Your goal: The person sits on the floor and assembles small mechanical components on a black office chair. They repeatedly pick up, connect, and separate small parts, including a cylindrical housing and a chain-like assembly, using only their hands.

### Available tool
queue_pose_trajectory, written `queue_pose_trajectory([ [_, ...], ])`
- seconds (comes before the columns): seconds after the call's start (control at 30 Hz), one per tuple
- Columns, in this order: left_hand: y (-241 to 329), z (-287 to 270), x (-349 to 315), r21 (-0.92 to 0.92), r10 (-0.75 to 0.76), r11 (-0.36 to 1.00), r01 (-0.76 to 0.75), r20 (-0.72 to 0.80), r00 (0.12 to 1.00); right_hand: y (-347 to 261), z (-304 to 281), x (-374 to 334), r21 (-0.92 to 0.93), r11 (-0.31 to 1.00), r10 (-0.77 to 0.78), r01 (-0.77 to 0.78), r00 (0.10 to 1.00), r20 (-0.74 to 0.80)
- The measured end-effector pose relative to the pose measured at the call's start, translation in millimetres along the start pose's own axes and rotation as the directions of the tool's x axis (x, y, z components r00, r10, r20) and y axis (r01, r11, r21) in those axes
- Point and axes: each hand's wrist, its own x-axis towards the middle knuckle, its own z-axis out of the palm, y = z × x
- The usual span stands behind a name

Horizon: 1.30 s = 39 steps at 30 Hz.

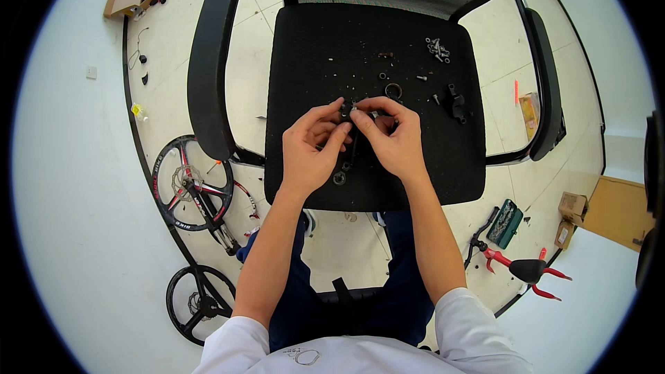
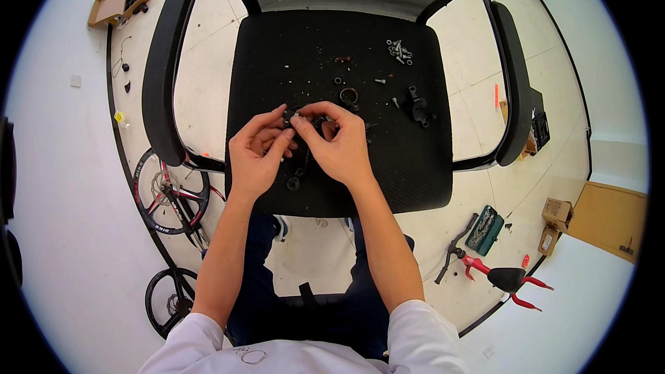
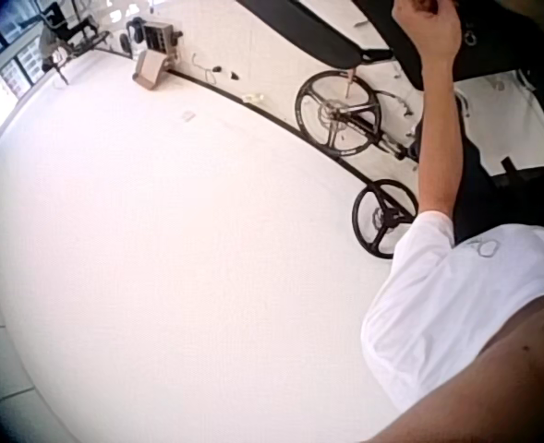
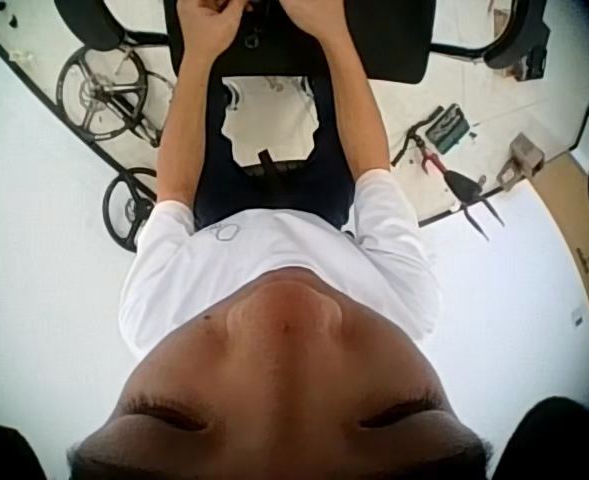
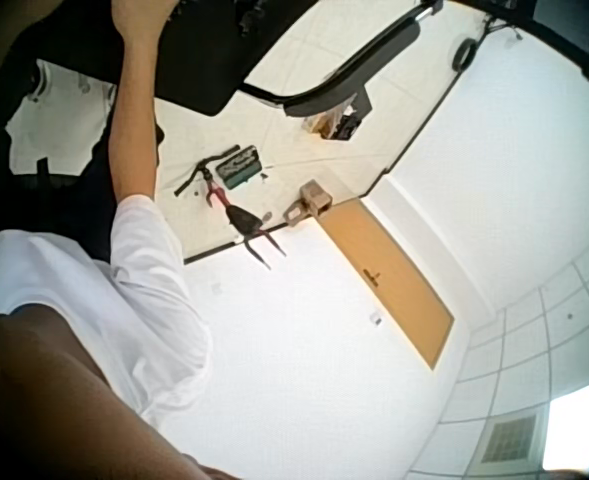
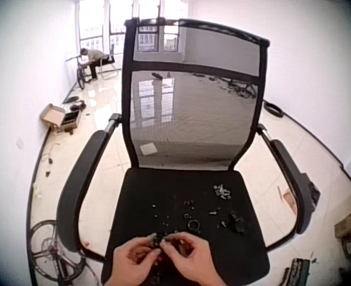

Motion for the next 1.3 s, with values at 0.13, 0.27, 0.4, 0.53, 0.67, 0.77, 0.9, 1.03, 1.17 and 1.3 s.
queue_pose_trajectory([
  [0.13,2.1,1.6,0.5,-0.016,-0.001,1.0,0.001,-0.006,1.0,13.9,1.1,1.8,0.073,0.996,0.045,-0.046,0.999,0.014],
  [0.27,2.0,1.1,0.5,-0.019,0.003,1.0,-0.004,-0.012,1.0,6.1,3.9,-0.9,-0.018,0.997,-0.075,0.074,0.997,-0.028],
  [0.4,2.1,-0.4,2.2,-0.034,-0.006,0.999,0.006,0.006,1.0,1.9,4.6,-0.5,-0.185,0.924,-0.356,0.333,0.928,-0.107],
  [0.53,1.9,-0.9,2.0,-0.03,-0.014,0.999,0.014,0.013,1.0,0.1,2.5,-2.1,-0.203,0.933,-0.319,0.296,0.943,-0.09],
  [0.67,5.7,-1.3,0.1,-0.014,-0.001,1.0,0.001,-0.006,1.0,-4.8,-8.2,-1.5,-0.075,0.996,0.043,-0.038,0.997,0.066],
  [0.77,3.7,-2.3,0.7,-0.033,0.027,0.999,-0.026,0.019,0.999,-6.9,-9.2,-1.3,0.174,0.974,0.117,-0.145,0.98,0.162],
  [0.9,5.2,-7.5,1.4,0.012,0.031,0.999,-0.032,0.061,0.998,-7.5,-10.4,-1.0,0.226,0.969,0.066,-0.105,0.983,0.174],
  [1.03,2.8,-5.5,0.8,0.02,0.019,1.0,-0.02,0.057,0.998,5.4,-6.8,-2.9,0.267,0.964,-0.008,-0.021,0.994,0.107],
  [1.17,1.6,-3.5,0.7,0.027,0.009,1.0,-0.01,0.037,0.999,7.0,-4.9,-3.0,0.185,0.982,0.013,-0.023,0.998,0.059],
  [1.3,2.9,-1.0,0.3,0.016,-0.003,1.0,0.003,0.013,1.0,6.2,-0.2,-4.9,0.087,0.996,-0.024,0.026,0.999,-0.032],
])
